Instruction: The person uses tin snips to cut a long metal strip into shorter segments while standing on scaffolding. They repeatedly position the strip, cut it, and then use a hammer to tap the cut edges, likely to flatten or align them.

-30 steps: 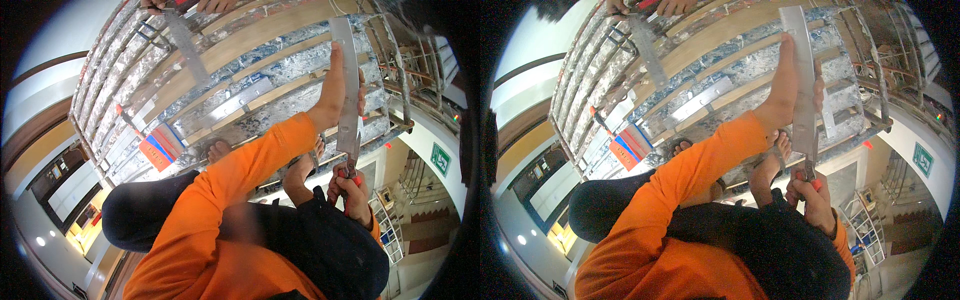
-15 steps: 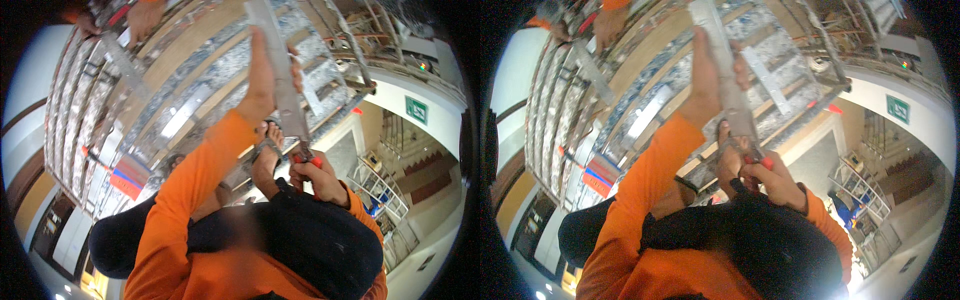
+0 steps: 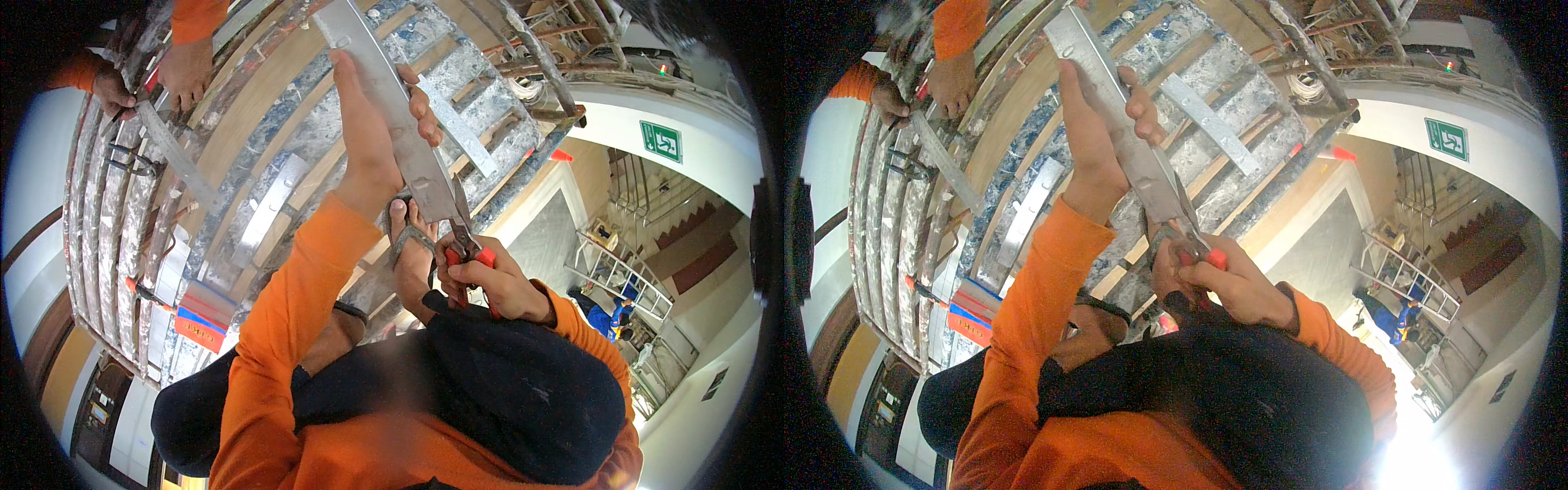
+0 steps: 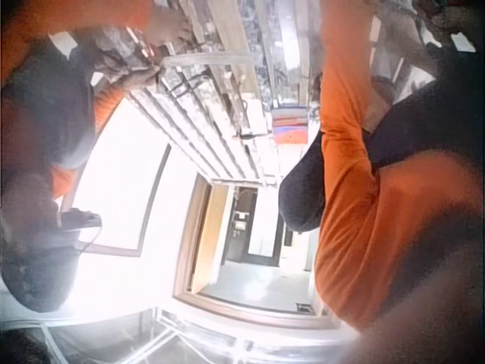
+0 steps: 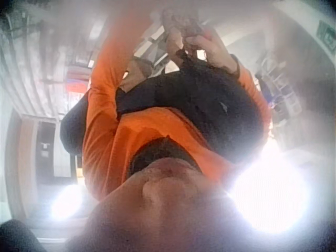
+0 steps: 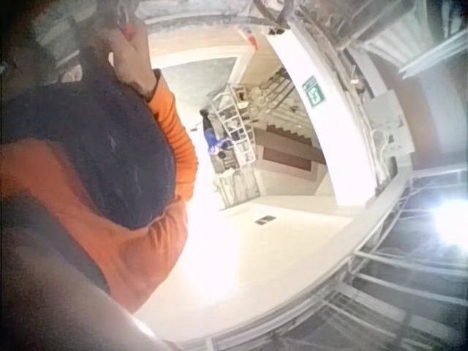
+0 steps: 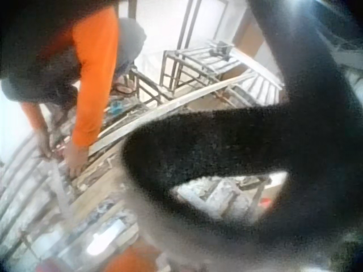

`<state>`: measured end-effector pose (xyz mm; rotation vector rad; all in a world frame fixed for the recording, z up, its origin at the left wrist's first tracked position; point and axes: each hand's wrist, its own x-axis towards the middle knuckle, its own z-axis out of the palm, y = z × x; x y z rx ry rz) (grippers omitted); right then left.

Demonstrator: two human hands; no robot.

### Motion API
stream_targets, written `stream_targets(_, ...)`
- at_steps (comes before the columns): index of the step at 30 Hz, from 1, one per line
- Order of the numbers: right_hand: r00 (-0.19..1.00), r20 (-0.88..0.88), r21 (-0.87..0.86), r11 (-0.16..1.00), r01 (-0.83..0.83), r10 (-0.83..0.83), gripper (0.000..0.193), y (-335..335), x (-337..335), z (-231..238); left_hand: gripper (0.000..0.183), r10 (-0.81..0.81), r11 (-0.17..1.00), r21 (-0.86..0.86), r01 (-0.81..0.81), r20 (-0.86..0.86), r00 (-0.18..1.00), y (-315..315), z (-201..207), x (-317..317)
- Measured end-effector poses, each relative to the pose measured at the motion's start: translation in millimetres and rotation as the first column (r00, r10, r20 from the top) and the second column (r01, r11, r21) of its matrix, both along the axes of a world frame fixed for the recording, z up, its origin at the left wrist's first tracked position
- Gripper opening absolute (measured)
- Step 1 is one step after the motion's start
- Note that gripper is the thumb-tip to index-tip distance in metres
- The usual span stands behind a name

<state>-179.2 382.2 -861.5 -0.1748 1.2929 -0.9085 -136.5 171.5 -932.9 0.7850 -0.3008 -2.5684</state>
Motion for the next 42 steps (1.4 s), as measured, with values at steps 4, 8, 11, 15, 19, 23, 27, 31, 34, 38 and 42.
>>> stream_targets(4, 1.000, 0.002, 0.034, 0.999, -0.009, 0.009, 0.017, 0, 0, 2, 0.076, 0.001, 0.999, -0.033, -0.002, -0.018, 1.000, 1, 1, 1)
stream_targets(8, 1.000, -0.001, 0.054, 0.998, -0.020, 0.020, 0.017, 0, -2, 3, 0.076, 0.010, 0.998, -0.069, -0.010, 0.005, 1.000, 1, 7, 0)
stream_targets(11, 1.000, -0.022, 0.064, 0.998, 0.004, -0.002, 0.014, 0, 1, 4, 0.076, -0.004, 0.997, -0.083, 0.004, 0.005, 1.000, 0, 9, 0)
stream_targets(15, 1.000, 0.004, 0.054, 0.998, 0.031, -0.031, 0.011, -2, 3, 6, 0.076, -0.013, 0.996, -0.083, 0.013, 0.003, 1.000, 1, 6, -1)
stream_targets(19, 0.999, 0.035, 0.003, 1.000, 0.028, -0.028, 0.010, -14, 3, 16, 0.077, -0.026, 0.996, -0.084, 0.025, -0.012, 1.000, -1, 6, 0)
stream_targets(23, 1.000, 0.013, 0.052, 0.999, -0.011, 0.011, 0.012, 1, 2, 3, 0.078, -0.065, 0.989, -0.136, 0.061, -0.026, 0.998, -4, 5, 0)
stream_targets(27, 0.999, 0.040, 0.062, 0.998, -0.028, 0.025, 0.016, 3, 2, -1, 0.079, -0.092, 0.986, -0.143, 0.090, -0.003, 0.996, -4, 4, 1)
stream_targets(31, 0.998, 0.059, 0.077, 0.996, -0.035, 0.030, 0.018, 5, 0, -5, 0.078, -0.111, 0.989, -0.093, 0.112, 0.024, 0.994, -7, 2, 2)
stream_targets(34, 0.995, 0.095, 0.057, 0.998, -0.035, 0.029, 0.034, 8, -6, -12, 0.073, -0.058, 0.998, -0.015, 0.059, 0.025, 0.998, -8, -4, 3)
stream_targets(38, 0.996, 0.090, 0.016, 1.000, 0.001, -0.002, 0.033, 10, -18, -13, 0.064, 0.023, 1.000, 0.000, -0.024, 0.095, 0.995, -4, -5, 2)
stream_targets(42, 0.991, 0.130, 0.027, 1.000, 0.014, -0.018, 0.038, 17, -31, -5, 0.056, 0.073, 0.997, 0.021, -0.074, 0.043, 0.996, 4, 1, -4)
